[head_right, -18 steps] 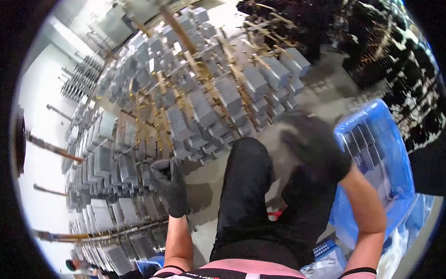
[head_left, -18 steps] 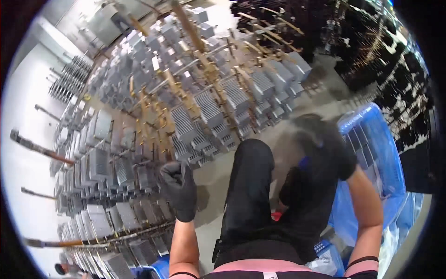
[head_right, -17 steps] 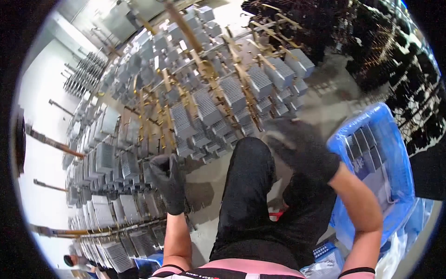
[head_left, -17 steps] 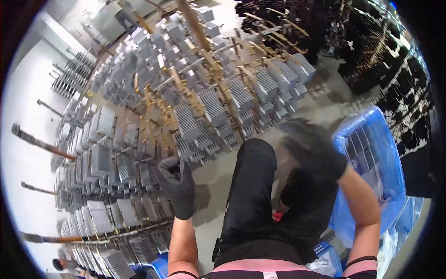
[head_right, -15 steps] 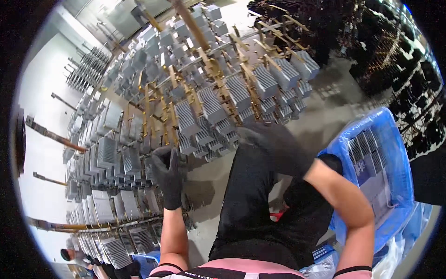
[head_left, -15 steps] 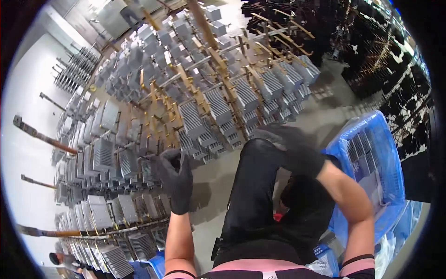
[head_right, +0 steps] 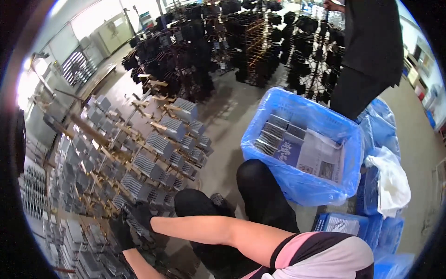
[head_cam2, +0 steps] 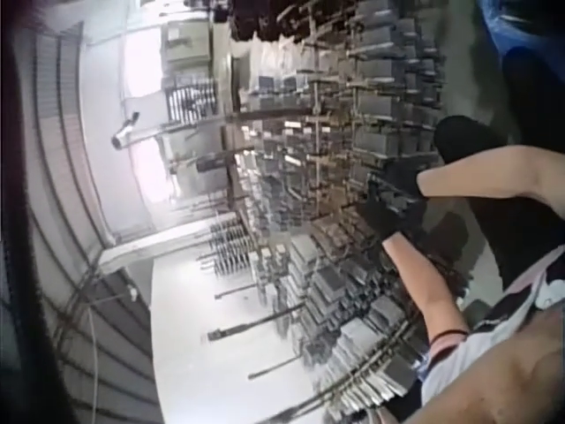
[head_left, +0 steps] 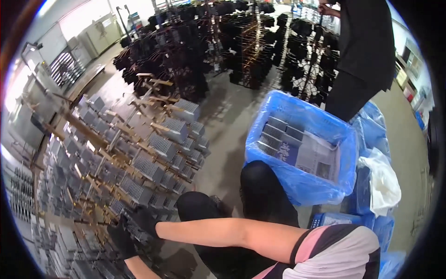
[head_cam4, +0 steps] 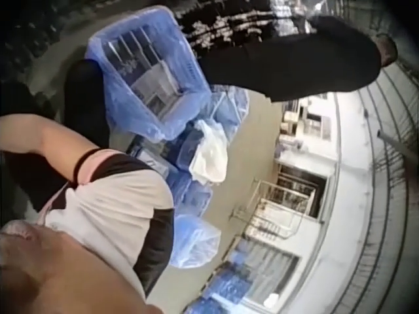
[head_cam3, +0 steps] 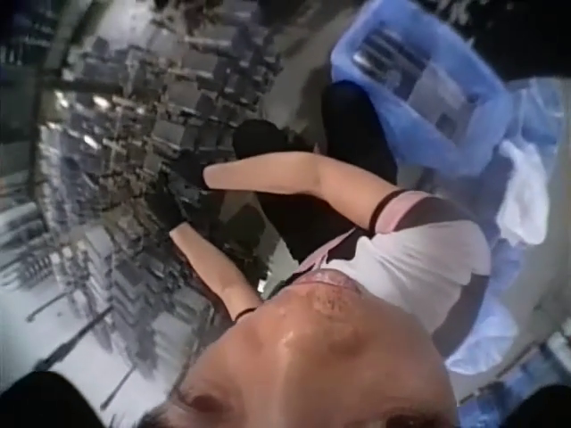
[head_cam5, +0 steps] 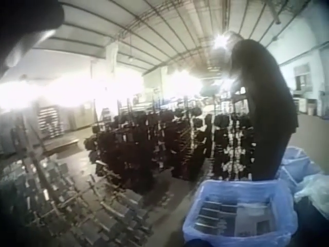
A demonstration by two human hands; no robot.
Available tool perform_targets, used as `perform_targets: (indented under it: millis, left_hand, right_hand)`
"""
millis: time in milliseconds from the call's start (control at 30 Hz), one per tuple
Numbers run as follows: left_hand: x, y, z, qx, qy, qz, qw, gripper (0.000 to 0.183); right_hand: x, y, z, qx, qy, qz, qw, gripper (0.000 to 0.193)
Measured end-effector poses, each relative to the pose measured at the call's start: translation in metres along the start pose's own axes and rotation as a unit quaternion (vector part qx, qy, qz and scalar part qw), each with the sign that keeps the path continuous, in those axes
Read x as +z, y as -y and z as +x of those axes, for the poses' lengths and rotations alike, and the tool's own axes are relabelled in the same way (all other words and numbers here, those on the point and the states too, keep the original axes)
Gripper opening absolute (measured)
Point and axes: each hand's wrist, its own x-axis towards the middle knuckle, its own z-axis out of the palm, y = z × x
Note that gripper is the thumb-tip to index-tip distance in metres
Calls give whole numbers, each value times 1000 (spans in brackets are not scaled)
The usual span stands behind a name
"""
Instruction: The recorder is taking metal parts from a blue crate and placing them onto an industrial rack.
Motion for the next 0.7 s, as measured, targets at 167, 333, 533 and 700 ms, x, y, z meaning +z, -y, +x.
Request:
perform_targets:
  millis: [167, 333, 533, 700]
  left_hand:
    - [-6, 8, -7, -66, 27, -57, 996, 36]
    - [-36, 23, -22, -76, 57, 52, 994, 36]
    - [-18, 4, 2, 70, 54, 123, 988, 31]
    - [-10, 8, -6, -27, 65, 8, 998, 33]
  right_hand:
    - [11, -7, -8, -58, 11, -167, 984, 34]
    - [43, -1, -28, -172, -9, -240, 955, 31]
    - [37, -57, 9, -344, -35, -407, 845, 33]
    - [20, -15, -18, -39, 17, 218, 975, 27]
